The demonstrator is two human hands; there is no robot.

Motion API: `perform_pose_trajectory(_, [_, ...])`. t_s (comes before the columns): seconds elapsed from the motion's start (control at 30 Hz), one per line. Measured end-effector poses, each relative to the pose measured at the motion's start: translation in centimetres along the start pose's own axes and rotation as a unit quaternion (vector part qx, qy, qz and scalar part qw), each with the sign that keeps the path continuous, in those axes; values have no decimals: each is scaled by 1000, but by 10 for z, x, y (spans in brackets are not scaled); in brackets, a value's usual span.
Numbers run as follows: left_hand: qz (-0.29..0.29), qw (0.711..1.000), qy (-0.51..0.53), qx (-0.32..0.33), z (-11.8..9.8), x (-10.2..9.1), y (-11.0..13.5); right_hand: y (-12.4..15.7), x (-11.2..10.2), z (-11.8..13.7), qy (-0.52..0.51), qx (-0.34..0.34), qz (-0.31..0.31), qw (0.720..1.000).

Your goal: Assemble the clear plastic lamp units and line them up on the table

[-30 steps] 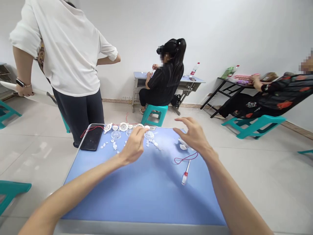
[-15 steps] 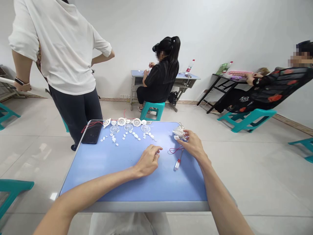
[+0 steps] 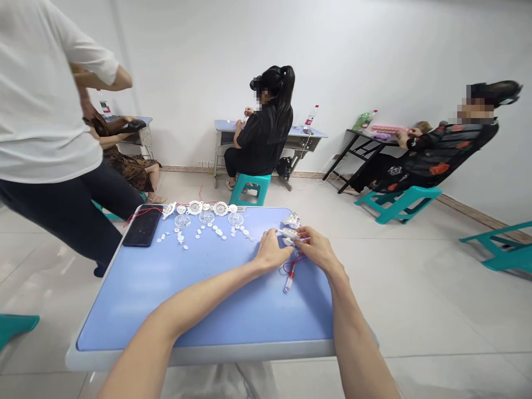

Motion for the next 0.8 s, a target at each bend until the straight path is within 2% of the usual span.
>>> perform_pose_trajectory(0.1, [-15, 999, 22, -47, 3, 7, -9, 1, 1, 1, -22, -8, 14, 1000])
perform_pose_trajectory(0.3, [42, 996, -81, -17, -6, 13, -28, 2, 7, 6, -67, -35, 45, 996])
perform_pose_trajectory(0.53, [61, 989, -137, -18, -14, 14, -32, 2, 10, 4, -126, -27, 51, 990])
perform_pose_trajectory(0.67, [67, 987, -144, -15, -17, 13, -30, 32, 2, -10, -121, -4, 18, 993])
perform_pose_trajectory(0.73, [60, 988, -138, -14, -15, 13, -29, 58, -7, -16, -51, -12, -54, 997])
perform_pose_trajectory(0.8, [47, 991, -125, -13, -13, 12, -29, 83, -7, -18, -3, -26, -71, 997])
Point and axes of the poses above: each hand's wrist, its own y-axis away from the middle knuckle, its own x-axis out of the palm, z = x × y, the point moved 8 cm from there along -y, towards the middle knuckle, and after that the axes turned 15 degrees about x, right-handed, at the moved point
